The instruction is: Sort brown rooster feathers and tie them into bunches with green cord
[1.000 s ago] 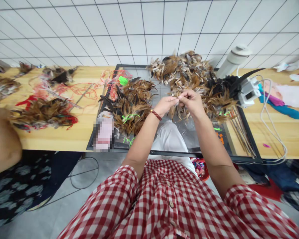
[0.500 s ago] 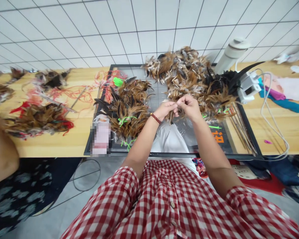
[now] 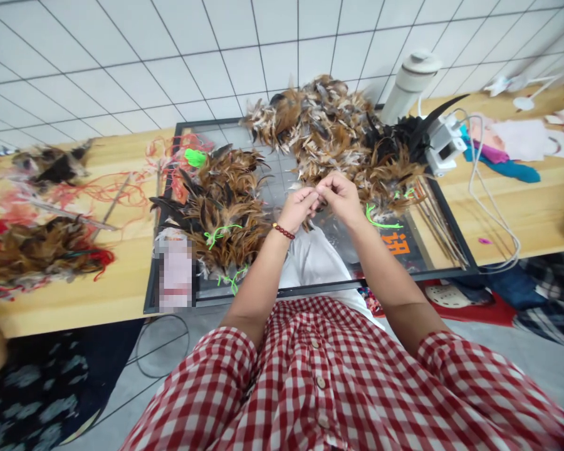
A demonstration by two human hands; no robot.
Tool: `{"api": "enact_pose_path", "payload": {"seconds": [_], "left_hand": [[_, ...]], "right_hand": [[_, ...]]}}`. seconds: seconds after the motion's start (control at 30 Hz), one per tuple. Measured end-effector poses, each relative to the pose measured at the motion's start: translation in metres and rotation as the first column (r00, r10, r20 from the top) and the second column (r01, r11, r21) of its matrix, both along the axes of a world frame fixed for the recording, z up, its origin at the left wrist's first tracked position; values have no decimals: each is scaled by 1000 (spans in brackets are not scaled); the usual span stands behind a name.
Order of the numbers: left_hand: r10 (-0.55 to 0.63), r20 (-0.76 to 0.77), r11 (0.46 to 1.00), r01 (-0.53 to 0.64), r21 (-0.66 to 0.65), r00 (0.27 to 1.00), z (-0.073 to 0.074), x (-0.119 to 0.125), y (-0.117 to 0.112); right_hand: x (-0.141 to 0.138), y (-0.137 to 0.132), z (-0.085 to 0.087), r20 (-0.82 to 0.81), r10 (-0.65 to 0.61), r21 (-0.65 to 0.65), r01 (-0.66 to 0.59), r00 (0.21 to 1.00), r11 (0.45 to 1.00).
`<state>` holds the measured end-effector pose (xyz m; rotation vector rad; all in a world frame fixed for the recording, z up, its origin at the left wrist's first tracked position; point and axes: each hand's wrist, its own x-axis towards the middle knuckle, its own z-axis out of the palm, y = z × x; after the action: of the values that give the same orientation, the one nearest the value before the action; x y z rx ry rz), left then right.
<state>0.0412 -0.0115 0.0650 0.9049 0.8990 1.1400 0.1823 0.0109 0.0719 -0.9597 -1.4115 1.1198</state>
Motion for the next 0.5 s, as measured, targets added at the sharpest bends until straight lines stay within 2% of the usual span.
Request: {"api": "enact_pose_path", "payload": {"seconds": [0.1,0.2,0.3,0.4,0.5], "left_hand": [[90,-44,993,-94,-78,995,7,3,-2],[178,18,980,-175,-98,984,12,1,0],[236,84,967,-226,-118,968,16,-3,2],[257,81,958,-243,-155,963,17,-5,2],[259,76,956,-244,-161,963,16,-5,3]], "right_hand": [[25,-1,5,75,-56,79,50,996,996],[72,-13,10,132,-176,43,171,976,984],[118,-34,12,371,-309,-15,339,876,941],[141,-51,5,636,-220,-81,348,740,934],[142,-56,-7,733,-153,-76,304,662,950]]}}
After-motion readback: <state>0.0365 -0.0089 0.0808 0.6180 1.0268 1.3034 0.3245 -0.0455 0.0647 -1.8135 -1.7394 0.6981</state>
